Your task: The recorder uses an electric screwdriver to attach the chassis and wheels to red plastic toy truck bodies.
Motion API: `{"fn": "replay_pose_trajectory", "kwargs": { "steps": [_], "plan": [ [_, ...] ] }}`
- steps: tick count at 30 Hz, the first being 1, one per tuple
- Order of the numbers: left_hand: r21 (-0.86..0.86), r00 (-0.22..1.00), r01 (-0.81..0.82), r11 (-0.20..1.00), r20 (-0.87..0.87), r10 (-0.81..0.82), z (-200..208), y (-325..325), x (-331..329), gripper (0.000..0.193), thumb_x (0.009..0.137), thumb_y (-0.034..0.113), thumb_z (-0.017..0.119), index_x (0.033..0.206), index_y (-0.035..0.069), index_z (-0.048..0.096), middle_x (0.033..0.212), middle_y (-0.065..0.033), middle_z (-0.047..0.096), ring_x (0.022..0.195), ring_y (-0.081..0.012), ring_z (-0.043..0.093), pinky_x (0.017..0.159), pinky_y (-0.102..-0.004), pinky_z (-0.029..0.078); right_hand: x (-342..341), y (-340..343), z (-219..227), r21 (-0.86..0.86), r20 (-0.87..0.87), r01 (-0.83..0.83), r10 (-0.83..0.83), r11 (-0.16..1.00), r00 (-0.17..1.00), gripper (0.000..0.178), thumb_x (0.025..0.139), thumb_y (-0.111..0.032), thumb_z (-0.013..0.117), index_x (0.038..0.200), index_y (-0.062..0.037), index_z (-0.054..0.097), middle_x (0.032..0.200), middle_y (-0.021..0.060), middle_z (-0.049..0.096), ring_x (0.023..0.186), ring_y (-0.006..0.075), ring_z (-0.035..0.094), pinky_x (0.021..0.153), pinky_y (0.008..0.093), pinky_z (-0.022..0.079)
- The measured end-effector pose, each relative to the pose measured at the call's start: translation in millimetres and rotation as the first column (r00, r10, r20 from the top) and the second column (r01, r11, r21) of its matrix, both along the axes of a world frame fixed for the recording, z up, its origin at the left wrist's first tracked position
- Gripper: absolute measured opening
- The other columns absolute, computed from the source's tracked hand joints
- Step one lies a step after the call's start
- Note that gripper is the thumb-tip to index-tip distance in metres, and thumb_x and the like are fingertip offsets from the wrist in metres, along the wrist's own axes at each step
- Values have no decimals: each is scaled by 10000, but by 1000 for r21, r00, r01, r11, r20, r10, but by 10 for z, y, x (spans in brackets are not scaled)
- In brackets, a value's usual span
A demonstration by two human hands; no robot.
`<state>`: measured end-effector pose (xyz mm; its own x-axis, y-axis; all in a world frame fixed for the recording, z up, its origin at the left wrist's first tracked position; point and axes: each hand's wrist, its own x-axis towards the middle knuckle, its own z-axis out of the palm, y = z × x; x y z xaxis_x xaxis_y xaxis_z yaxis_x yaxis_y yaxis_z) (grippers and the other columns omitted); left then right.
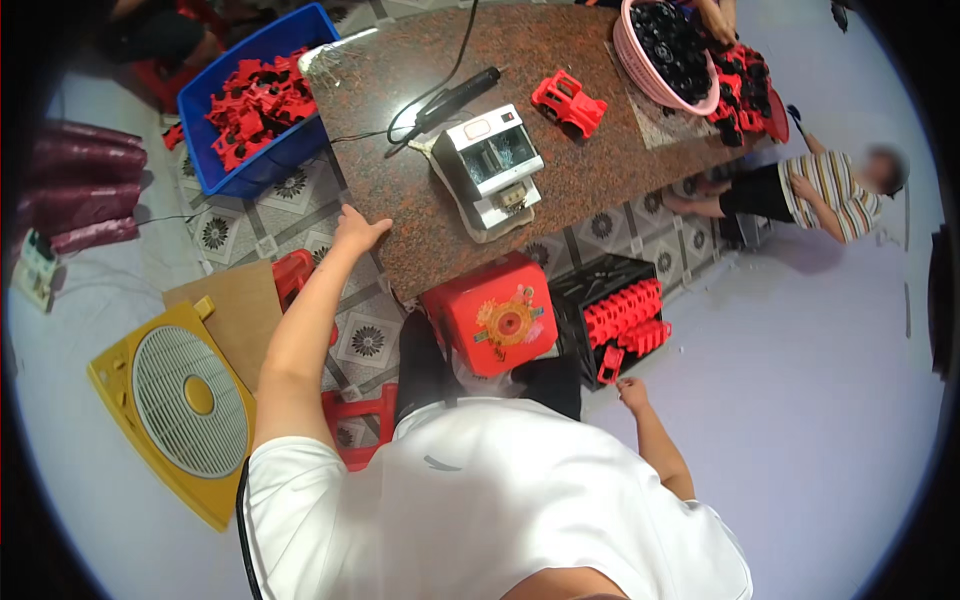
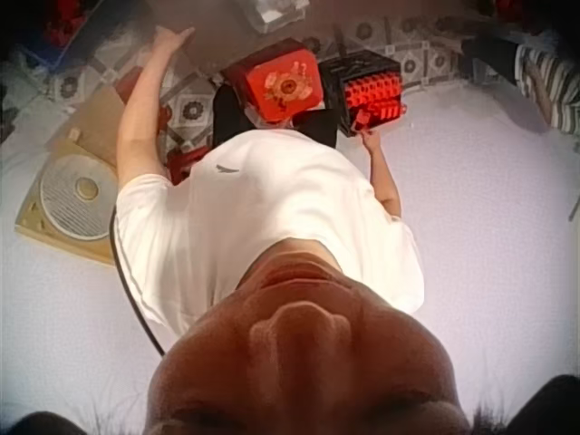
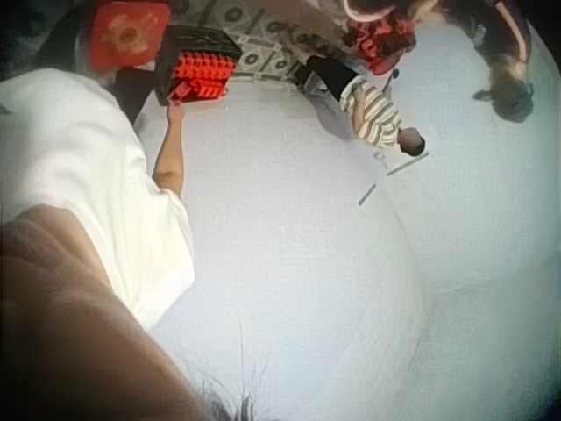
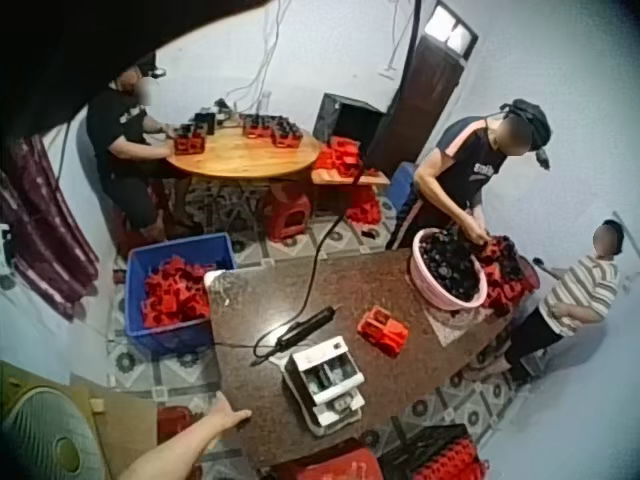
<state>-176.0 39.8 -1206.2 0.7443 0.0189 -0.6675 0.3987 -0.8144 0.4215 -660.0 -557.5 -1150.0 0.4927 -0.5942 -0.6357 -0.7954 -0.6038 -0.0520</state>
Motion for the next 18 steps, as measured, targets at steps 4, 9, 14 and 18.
{"fn": "replay_pose_trajectory", "kwargs": {
  "steps": [4, 9, 14, 18],
  "plan": [
    [-10, 991, -70, 998, -116, 68, -189, -163, -115, 1163, 689, 561, 701, 1417, -11, -3, 1390, -290, 297, 1205, -401, 438, 945, -449, 414, 26, 309, 462, -77, -55, 201, -206, 977, 977, 323, 751, -299, 655, 889, -8, 675, 840, 187, 668, 828, 313, 646, 753, 377, 496],
    [-94, 979, -201, 975, -51, 197, -107, -152, -189, 1110, 722, 519, 699, 1439, 68, -18, 1421, -262, 262, 1239, -393, 403, 964, -467, 391, -208, 511, 783, -131, -141, 87, -106, 988, 984, 269, 787, -252, 657, 856, 8, 648, 650, 101, 612, 497, 180, 560, 490, 319, 461],
    [-89, 984, -180, 980, -27, 178, 45, -144, -138, 1145, 712, 476, 737, 1444, 66, -43, 1478, -232, 122, 1316, -398, 271, 999, -500, 347, 392, 615, 962, -205, -193, -86, 46, 975, 980, 325, 767, -295, 653, 866, 15, 663, 772, 163, 662, 728, 294, 643, 700, 383, 502],
    [29, 972, -131, 991, 201, 123, 154, -189, -135, 1073, 680, 339, 790, 1436, 77, 76, 1489, -186, 110, 1367, -377, 142, 1041, -523, 274, 1456, 804, 974, -326, -11, -143, 147, 934, 989, 338, 762, -267, 642, 978, -7, 646, 950, 190, 651, 928, 350, 615, 813, 407, 483]
  ]
}}
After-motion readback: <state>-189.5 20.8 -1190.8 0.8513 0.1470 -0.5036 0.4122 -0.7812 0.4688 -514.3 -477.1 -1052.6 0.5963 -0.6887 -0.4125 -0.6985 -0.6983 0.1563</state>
